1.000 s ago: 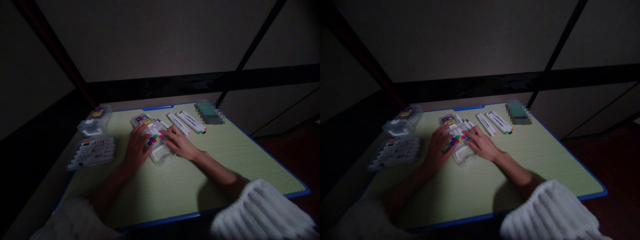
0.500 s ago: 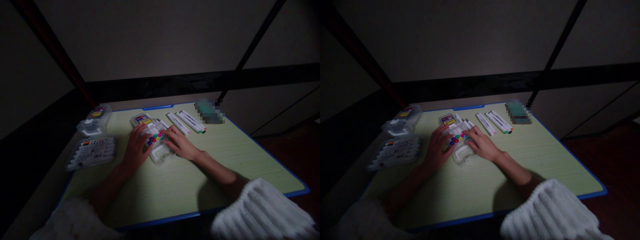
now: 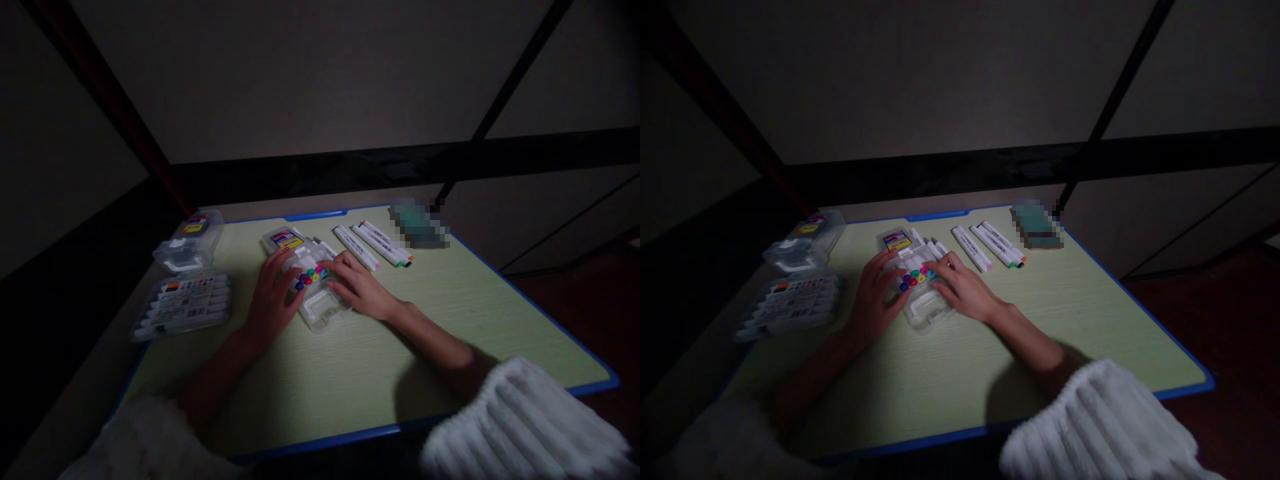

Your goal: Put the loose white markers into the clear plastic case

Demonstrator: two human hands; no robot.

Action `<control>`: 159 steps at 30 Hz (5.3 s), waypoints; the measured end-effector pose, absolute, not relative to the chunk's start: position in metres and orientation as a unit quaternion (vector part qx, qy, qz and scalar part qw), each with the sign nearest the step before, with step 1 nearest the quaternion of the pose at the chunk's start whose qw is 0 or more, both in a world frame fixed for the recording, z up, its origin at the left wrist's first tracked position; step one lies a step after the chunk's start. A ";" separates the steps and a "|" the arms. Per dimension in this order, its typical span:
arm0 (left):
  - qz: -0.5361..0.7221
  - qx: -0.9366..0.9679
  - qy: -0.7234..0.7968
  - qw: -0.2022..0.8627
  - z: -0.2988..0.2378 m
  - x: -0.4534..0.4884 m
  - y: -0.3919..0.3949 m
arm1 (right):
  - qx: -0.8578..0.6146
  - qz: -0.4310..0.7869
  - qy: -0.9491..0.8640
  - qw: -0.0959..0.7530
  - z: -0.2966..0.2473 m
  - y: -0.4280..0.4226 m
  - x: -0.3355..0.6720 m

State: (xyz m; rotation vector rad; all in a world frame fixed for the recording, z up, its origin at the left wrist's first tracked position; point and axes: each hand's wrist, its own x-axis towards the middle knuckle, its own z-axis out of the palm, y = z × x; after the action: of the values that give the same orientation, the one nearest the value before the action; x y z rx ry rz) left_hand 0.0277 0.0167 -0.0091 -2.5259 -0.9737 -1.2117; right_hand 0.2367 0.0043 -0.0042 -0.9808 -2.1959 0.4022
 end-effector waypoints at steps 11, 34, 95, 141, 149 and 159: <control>-0.411 -0.847 -0.325 0.089 -0.009 0.028 0.017 | -0.376 0.161 -0.849 0.335 -0.006 0.006 0.239; -0.408 -0.849 -0.323 0.092 -0.010 0.027 0.018 | -0.387 0.178 -0.846 0.320 -0.004 0.004 0.236; -0.408 -0.849 -0.325 0.086 -0.011 0.027 0.018 | -0.397 0.151 -0.853 0.303 -0.002 0.002 0.238; -0.404 -0.850 -0.327 0.088 -0.011 0.027 0.017 | -0.377 0.116 -0.863 0.315 -0.002 0.002 0.240; -0.403 -0.852 -0.324 0.084 -0.009 0.027 0.017 | -0.394 0.073 -0.851 0.340 -0.003 0.003 0.241; -0.403 -0.851 -0.329 0.077 -0.010 0.027 0.018 | -0.540 -0.031 -0.741 0.398 -0.002 0.014 0.259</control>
State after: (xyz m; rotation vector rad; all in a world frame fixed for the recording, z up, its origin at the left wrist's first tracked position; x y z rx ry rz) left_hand 0.0265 0.0178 -0.0100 -2.5482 -0.9850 -1.2067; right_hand 0.2588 0.0144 -0.0019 -1.3671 -1.8757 -0.0783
